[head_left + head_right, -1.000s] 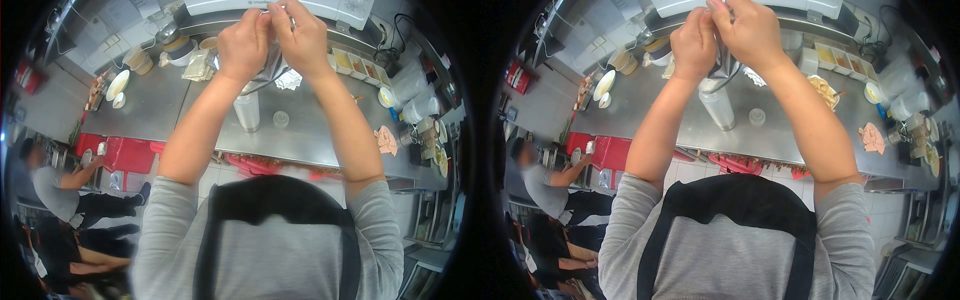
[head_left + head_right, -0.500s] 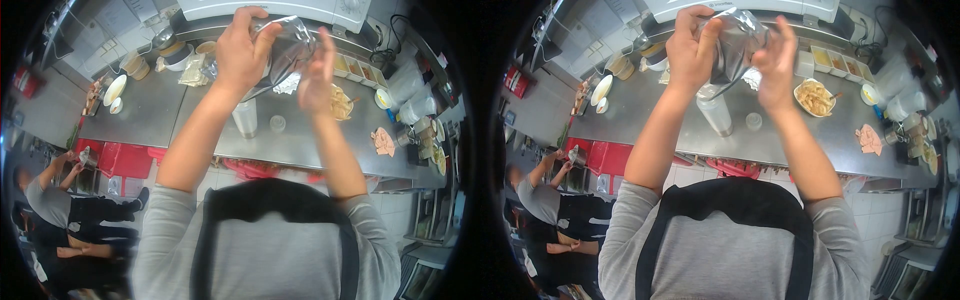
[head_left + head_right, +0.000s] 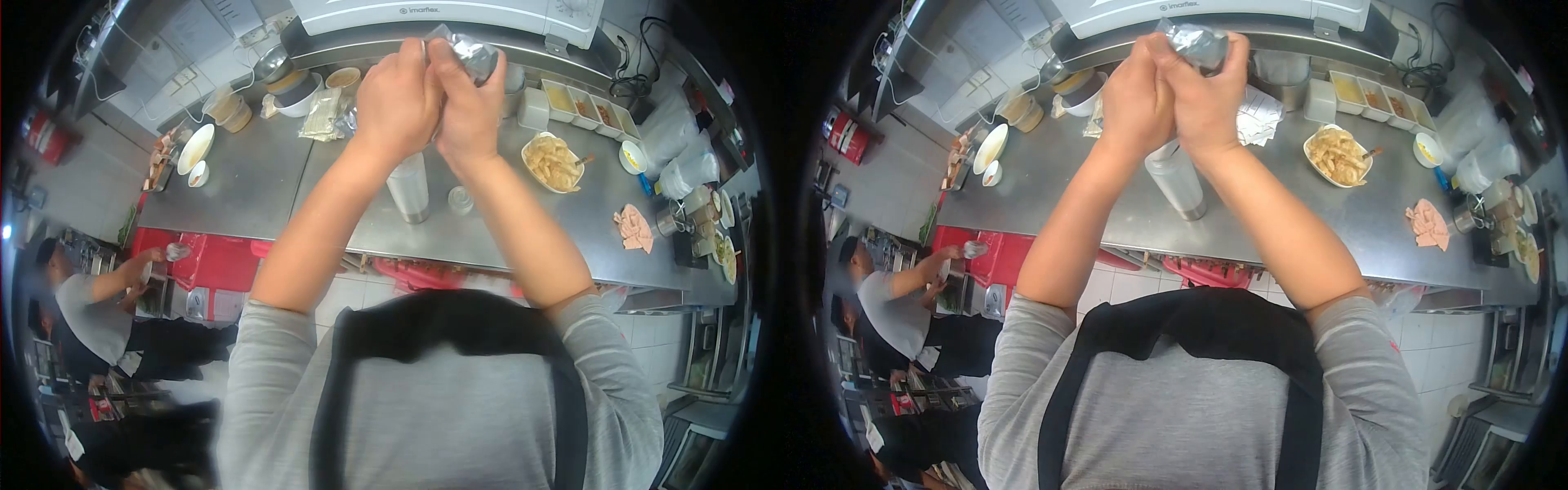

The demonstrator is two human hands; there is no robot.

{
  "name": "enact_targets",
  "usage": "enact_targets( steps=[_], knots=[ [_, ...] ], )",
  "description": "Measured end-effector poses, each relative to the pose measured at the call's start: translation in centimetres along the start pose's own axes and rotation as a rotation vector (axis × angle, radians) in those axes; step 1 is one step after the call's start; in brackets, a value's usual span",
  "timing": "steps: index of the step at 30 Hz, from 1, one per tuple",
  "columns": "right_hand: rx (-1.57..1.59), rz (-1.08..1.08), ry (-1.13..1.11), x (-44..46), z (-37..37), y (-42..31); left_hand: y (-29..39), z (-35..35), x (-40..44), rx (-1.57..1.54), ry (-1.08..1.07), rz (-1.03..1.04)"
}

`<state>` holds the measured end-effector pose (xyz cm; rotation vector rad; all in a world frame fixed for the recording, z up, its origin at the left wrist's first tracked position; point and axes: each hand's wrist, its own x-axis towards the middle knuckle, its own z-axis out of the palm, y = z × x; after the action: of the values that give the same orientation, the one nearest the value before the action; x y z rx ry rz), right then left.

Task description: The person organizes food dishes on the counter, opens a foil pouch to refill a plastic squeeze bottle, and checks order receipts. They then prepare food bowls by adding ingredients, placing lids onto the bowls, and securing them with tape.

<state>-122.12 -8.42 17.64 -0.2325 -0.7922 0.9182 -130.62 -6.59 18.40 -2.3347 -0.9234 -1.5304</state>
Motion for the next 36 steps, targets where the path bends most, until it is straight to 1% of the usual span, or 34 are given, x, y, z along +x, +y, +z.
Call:
enact_targets(
  steps=[5, 8, 11, 14, 17, 18, 20, 21, 23, 25, 26, 29, 30, 33, 36],
  knots=[
    [-0.012, -0.060, -0.031, 0.4, -0.8, 1.5, -0.6, 0.6, -0.3, 0.081, 0.022, 0.062],
    [0.095, -0.024, -0.076, 0.3, -0.2, 1.2, -0.9, 0.7, -0.5, 0.090, 0.028, 0.040],
    [0.102, -0.025, -0.054, 0.3, 0.1, 1.3, -0.8, 0.3, -0.5, 0.090, -0.038, -0.047],
    [0.002, -0.024, -0.103, 0.6, 0.1, 0.5, -0.4, -2.4, -0.4, -0.184, -0.141, -0.300],
    [0.018, 0.096, -0.116, 1.2, -0.5, -0.3, -4.4, -4.0, -2.6, -0.148, 0.435, -0.111],
    [-0.028, 0.097, -0.101, 1.5, -0.9, 0.2, -5.0, -3.5, -3.9, -0.347, 0.424, -0.366],
    [0.001, 0.144, -0.150, 1.8, -1.1, 0.1, -5.5, -2.3, -6.6, -0.751, 0.397, -0.887],
    [0.007, 0.181, -0.188, 1.8, -0.8, 0.1, -5.8, -1.7, -7.1, -0.834, 0.362, -0.923],
    [0.076, 0.177, -0.138, 1.5, 0.3, 0.3, -6.6, -0.4, -7.5, -1.002, 0.323, -0.987],
    [0.140, 0.219, -0.099, 1.9, -0.2, 0.9, -8.0, 1.3, -8.0, -0.924, 0.406, -0.945],
    [0.113, 0.199, -0.050, 2.0, 0.1, 1.0, -8.3, 2.0, -8.2, -0.860, 0.433, -0.915],
    [0.002, 0.115, -0.084, 2.5, -0.3, 1.5, -6.2, 1.3, -6.7, -0.613, 0.475, -0.815],
    [-0.001, 0.101, -0.042, 2.5, 0.1, 1.6, -6.6, 1.9, -6.7, -0.569, 0.510, -0.768],
    [-0.109, 0.068, -0.084, 2.5, 0.6, 1.7, -7.5, 2.6, -7.0, -0.497, 0.452, -0.754],
    [-0.162, 0.057, -0.099, 2.4, 0.8, 1.9, -7.9, 2.8, -7.0, -0.498, 0.463, -0.760]
  ],
)
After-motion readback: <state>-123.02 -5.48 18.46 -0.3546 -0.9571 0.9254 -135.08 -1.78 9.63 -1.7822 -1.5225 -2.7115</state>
